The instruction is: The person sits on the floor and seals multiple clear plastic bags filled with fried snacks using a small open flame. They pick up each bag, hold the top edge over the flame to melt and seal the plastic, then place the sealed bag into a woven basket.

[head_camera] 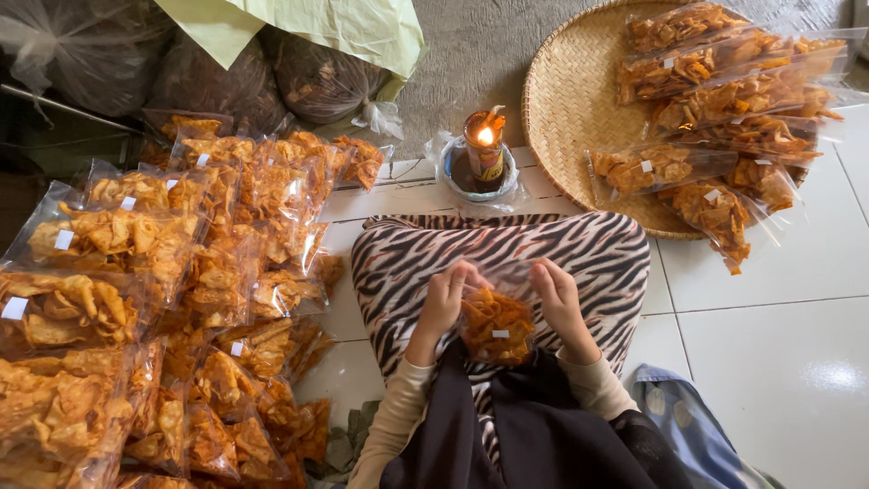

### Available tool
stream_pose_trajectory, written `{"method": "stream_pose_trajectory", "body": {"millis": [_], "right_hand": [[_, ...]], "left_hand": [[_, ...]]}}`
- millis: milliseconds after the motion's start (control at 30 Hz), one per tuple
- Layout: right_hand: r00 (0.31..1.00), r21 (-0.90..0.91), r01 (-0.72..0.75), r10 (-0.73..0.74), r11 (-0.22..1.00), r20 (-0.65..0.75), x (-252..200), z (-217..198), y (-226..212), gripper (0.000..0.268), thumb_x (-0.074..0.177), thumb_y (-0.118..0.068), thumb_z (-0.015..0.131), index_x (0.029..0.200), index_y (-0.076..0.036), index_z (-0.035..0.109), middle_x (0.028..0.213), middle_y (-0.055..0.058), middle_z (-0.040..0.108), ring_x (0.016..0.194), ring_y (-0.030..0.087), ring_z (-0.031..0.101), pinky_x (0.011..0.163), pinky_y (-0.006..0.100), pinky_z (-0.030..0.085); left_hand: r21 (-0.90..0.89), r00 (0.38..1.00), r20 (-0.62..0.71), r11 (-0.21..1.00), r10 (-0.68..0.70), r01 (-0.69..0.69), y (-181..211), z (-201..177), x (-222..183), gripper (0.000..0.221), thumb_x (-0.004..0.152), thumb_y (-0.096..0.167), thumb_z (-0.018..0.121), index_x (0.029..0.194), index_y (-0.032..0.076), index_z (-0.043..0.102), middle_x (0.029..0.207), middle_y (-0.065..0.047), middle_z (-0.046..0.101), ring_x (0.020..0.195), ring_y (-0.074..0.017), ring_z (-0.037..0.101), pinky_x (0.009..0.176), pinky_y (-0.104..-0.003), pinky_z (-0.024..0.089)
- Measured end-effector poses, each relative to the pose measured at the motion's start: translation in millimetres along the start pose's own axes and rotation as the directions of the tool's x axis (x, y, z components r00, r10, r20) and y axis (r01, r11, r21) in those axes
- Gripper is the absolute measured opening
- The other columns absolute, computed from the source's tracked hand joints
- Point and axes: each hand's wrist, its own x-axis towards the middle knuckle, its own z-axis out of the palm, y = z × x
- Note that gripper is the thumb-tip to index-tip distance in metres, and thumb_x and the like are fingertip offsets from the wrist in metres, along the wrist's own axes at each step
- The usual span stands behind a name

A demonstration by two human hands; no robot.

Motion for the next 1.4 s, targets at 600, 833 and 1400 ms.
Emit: {"method": "stream_pose_trajectory", "body": {"millis": [600, 833, 1400], "right_hand": [[0.988, 0.056, -0.056, 0.047, 0.997, 0.147, -18, 1, -2, 0.032, 0.109, -0.019, 0.045, 0.081, -0.004, 0.050, 0.072, -0.008, 0.037, 0.064, 0.004, 0.031, 0.057, 0.024, 0.031], [0.958, 0.137, -0.283, 0.273, 0.949, 0.088, -13, 4, -11, 0.035, 0.109, -0.017, 0.052, 0.076, -0.005, 0.052, 0.068, -0.006, 0.039, 0.060, 0.005, 0.033, 0.052, 0.024, 0.029], [0.802, -0.685, 0.578, -0.156, 0.444, 0.576, 29, 67, -109, 0.015, 0.089, -0.025, 0.068, 0.094, -0.014, 0.077, 0.096, -0.002, 0.075, 0.093, 0.018, 0.066, 0.088, 0.037, 0.046]], "left_hand": [[-0.423, 0.987, 0.030, 0.892, -0.161, 0.158, -8, -37, -32, 0.042, 0.113, 0.029, 0.038, 0.083, 0.004, 0.054, 0.083, -0.007, 0.063, 0.090, -0.0217, 0.073, 0.083, -0.041, 0.067], [-0.247, 0.948, 0.219, 0.926, -0.233, 0.285, -51, -54, -31, 0.037, 0.109, 0.023, 0.046, 0.087, -0.002, 0.063, 0.091, -0.006, 0.067, 0.086, -0.0127, 0.061, 0.087, -0.030, 0.050], [0.071, 0.945, 0.229, 0.972, -0.234, 0.223, 24, -60, -10, 0.024, 0.100, 0.014, 0.053, 0.113, 0.000, 0.067, 0.100, -0.006, 0.070, 0.091, -0.0135, 0.066, 0.082, -0.029, 0.055]]}}
